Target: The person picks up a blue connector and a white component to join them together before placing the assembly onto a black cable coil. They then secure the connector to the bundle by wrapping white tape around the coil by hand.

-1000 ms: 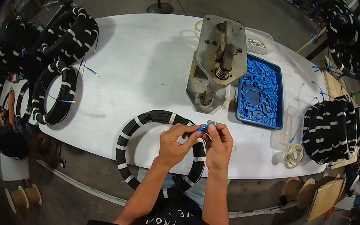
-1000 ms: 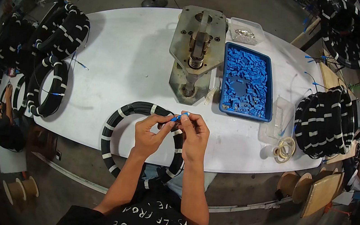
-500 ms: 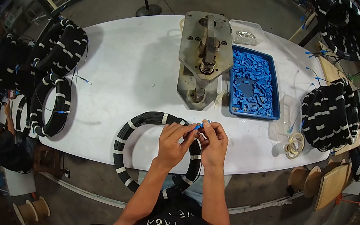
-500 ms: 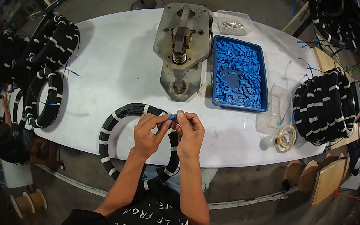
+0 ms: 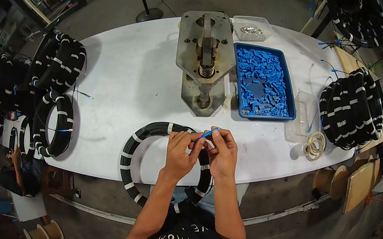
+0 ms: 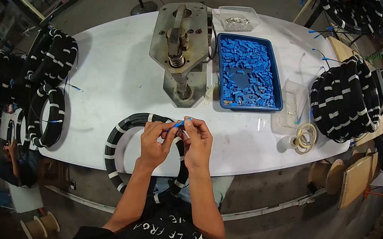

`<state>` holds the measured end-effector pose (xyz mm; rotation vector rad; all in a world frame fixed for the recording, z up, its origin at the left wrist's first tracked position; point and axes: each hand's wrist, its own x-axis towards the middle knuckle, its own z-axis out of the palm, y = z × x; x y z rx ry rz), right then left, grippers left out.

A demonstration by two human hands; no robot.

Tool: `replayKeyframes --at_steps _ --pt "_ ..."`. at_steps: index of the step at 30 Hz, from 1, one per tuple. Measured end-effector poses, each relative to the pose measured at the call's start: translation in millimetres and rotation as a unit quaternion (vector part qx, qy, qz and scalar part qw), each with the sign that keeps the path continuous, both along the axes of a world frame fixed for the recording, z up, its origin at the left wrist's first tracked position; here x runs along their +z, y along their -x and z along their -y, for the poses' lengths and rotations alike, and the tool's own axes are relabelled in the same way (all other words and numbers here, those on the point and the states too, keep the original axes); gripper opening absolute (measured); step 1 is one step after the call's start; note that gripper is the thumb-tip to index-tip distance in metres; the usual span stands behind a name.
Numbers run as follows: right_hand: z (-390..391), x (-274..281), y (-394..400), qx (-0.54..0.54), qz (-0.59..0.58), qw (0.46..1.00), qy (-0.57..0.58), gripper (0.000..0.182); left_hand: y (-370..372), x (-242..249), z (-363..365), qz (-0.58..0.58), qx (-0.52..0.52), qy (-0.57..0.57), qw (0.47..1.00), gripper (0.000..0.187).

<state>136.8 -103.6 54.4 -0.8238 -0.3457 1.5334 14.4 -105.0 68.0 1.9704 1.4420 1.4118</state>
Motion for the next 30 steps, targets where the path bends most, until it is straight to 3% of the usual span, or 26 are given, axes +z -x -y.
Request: replayKeyframes --at_steps 10,24,26,30 --pt "3 3 -5 0.013 -0.017 1.000 -0.006 0.022 -6 7 -2 0.007 0.003 -0.009 1.000 0.008" --pt "4 -1 -9 0.014 -0.034 0.999 -0.002 0.017 -9 6 0 -0.001 0.010 -0.009 1.000 0.014" --pt "4 -1 -12 0.016 -0.049 0.999 -0.002 0.018 -10 10 1 0.045 0.000 0.034 0.998 0.015" --pt "2 4 -12 0.013 -0.046 0.999 -0.010 0.016 -10 2 1 0.070 0.000 0.013 0.997 0.016"
